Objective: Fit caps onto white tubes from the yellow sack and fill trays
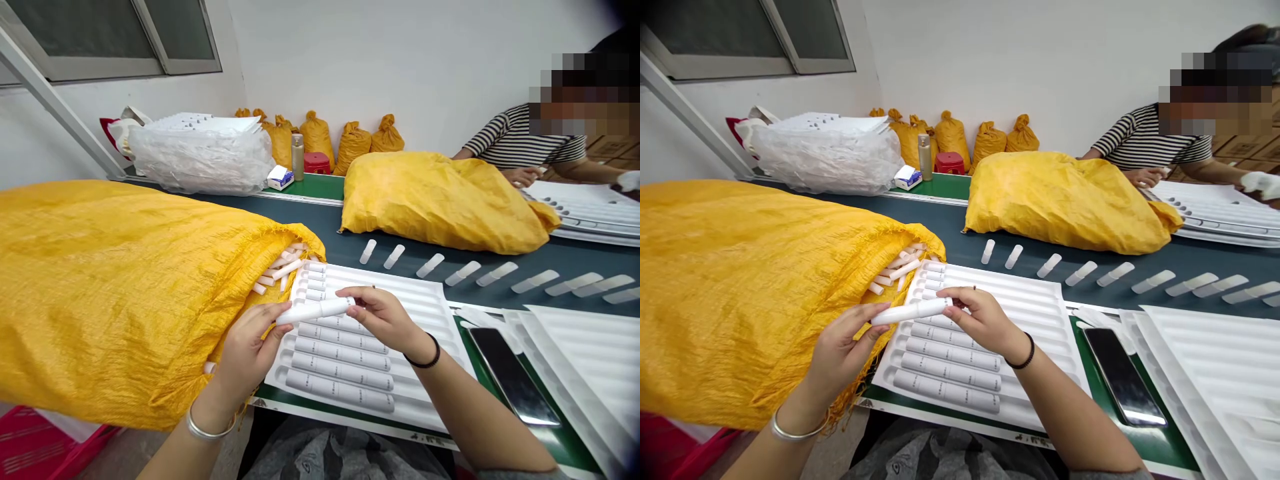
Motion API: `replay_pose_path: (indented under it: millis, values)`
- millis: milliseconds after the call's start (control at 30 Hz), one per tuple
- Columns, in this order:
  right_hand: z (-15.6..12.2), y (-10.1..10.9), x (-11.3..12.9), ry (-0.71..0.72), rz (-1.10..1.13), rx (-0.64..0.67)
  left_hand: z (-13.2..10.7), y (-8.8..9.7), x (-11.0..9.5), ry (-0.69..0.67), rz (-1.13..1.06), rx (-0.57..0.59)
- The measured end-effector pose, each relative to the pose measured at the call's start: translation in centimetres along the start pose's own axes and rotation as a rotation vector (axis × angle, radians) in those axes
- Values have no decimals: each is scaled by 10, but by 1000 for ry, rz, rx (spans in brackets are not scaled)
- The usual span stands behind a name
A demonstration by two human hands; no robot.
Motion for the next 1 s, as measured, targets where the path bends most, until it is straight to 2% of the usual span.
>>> replay_pose_path:
  millis: [100,233,333,400,433,500,567,667,767,867,933,1000]
  values:
    - [0,-6,-2,-68,101,16,2,0,-14,-101,71,-17]
    - [-4,-17,4,-55,64,34,0,-1,-17,-116,86,-40]
    - [-3,-37,0,-19,-83,144,-2,-11,-5,-105,78,45]
    - [5,-48,-14,-16,-273,208,0,-25,14,-52,82,162]
    - [14,-48,-27,-57,-376,201,3,-31,28,6,93,205]
    - [36,-34,-60,-205,-533,107,15,-37,61,158,127,209]
    - [59,-11,-95,-373,-594,-16,34,-42,91,265,144,172]
    - [88,19,-140,-560,-613,-99,67,-57,120,282,119,173]
    - [100,33,-171,-704,-597,-64,88,-73,136,280,69,183]
    - [94,37,-177,-760,-596,-32,91,-80,138,267,-6,190]
    - [82,36,-170,-754,-615,-37,85,-78,131,244,-76,186]
    - [66,25,-159,-707,-607,-7,77,-71,120,222,-165,174]
Point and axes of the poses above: each hand's wrist, its own z-axis towards the middle knuckle, its own y-axis out of the back of the hand, x = y × z, the point moved 8 cm from there along z, towards the middle knuckle, and after that the axes turned 3 degrees about x, right-handed, at the moved point
